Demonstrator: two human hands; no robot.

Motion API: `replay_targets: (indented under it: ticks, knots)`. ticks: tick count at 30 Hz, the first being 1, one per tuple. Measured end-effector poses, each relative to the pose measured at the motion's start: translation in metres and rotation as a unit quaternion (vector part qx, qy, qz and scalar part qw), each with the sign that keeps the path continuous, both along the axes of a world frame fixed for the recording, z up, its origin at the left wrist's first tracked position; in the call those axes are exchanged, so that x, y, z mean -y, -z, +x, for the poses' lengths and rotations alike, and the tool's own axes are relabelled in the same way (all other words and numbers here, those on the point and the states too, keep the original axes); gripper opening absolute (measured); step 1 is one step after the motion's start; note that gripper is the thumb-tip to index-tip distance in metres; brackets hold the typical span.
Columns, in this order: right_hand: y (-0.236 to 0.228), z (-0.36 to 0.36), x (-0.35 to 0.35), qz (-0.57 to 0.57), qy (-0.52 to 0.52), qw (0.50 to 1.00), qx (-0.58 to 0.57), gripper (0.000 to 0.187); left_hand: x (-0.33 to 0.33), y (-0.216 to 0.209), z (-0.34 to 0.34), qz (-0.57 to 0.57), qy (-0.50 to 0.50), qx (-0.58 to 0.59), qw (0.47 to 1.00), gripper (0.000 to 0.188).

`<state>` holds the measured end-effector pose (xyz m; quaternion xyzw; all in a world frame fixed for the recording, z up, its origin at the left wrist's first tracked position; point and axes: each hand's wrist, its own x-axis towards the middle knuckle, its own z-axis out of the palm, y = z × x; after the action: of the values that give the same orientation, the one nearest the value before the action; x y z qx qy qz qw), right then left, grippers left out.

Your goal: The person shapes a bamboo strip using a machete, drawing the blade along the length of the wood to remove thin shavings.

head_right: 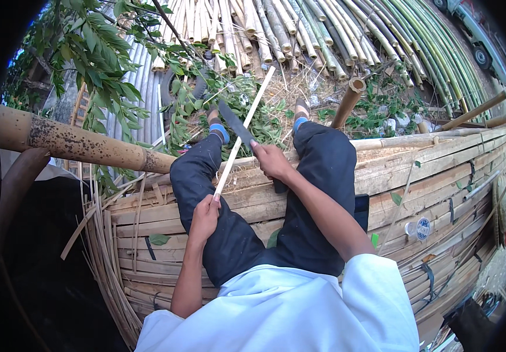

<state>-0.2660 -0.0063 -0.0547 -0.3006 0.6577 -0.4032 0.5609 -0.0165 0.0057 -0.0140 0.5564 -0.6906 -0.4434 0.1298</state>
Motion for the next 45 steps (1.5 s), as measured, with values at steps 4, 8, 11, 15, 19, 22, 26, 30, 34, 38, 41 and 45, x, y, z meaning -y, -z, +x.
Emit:
replay_targets:
  ticks: [4, 8, 11, 15, 19, 22, 26, 30, 34, 38, 41, 45]
  knots:
    - [0.0, 0.009, -0.003, -0.036, -0.061, 0.996, -0.057, 0.056, 0.002, -0.008, -0.001, 0.015, -0.004, 0.026, 1.0, 0.035]
    - [0.006, 0.028, -0.005, -0.048, 0.009, 0.992, 0.114, 0.049, 0.003, -0.011, -0.008, 0.018, -0.004, 0.036, 0.999, 0.035]
    - [-0.003, 0.013, -0.002, 0.01, -0.029, 0.998, 0.053, 0.049, 0.002, -0.009, -0.004, 0.009, 0.0, 0.036, 0.999, 0.035]
    - [-0.009, -0.005, -0.003, 0.008, 0.035, 0.992, 0.124, 0.048, 0.003, -0.009, -0.001, 0.058, 0.003, -0.022, 0.998, 0.036]
    - [-0.004, -0.007, -0.001, -0.005, 0.081, 0.989, 0.12, 0.046, 0.001, -0.012, 0.0, 0.049, 0.001, -0.024, 0.999, 0.037]
    - [-0.001, -0.007, 0.003, -0.017, 0.117, 0.984, 0.13, 0.045, 0.003, -0.01, 0.0, 0.061, 0.009, -0.013, 0.998, 0.038]
    - [0.002, -0.003, 0.002, -0.031, 0.124, 0.982, 0.142, 0.044, 0.006, -0.007, -0.001, 0.052, 0.006, 0.004, 0.999, 0.041]
    - [-0.002, -0.005, 0.0, -0.048, 0.116, 0.98, 0.153, 0.041, 0.005, -0.007, 0.0, 0.081, 0.006, -0.027, 0.996, 0.041]
    - [-0.006, -0.003, -0.002, -0.083, 0.101, 0.982, 0.14, 0.04, 0.007, -0.015, 0.004, 0.137, 0.034, -0.073, 0.987, 0.04]
    - [-0.006, -0.003, -0.002, -0.104, 0.117, 0.974, 0.164, 0.039, 0.006, -0.009, 0.005, 0.132, 0.04, -0.061, 0.989, 0.038]
    - [-0.007, -0.003, -0.001, -0.111, 0.146, 0.968, 0.172, 0.039, 0.004, -0.009, 0.007, 0.12, 0.039, -0.062, 0.99, 0.037]
    - [-0.002, -0.014, -0.002, -0.141, 0.158, 0.977, 0.015, 0.039, 0.003, -0.021, 0.009, 0.137, 0.032, -0.072, 0.988, 0.039]
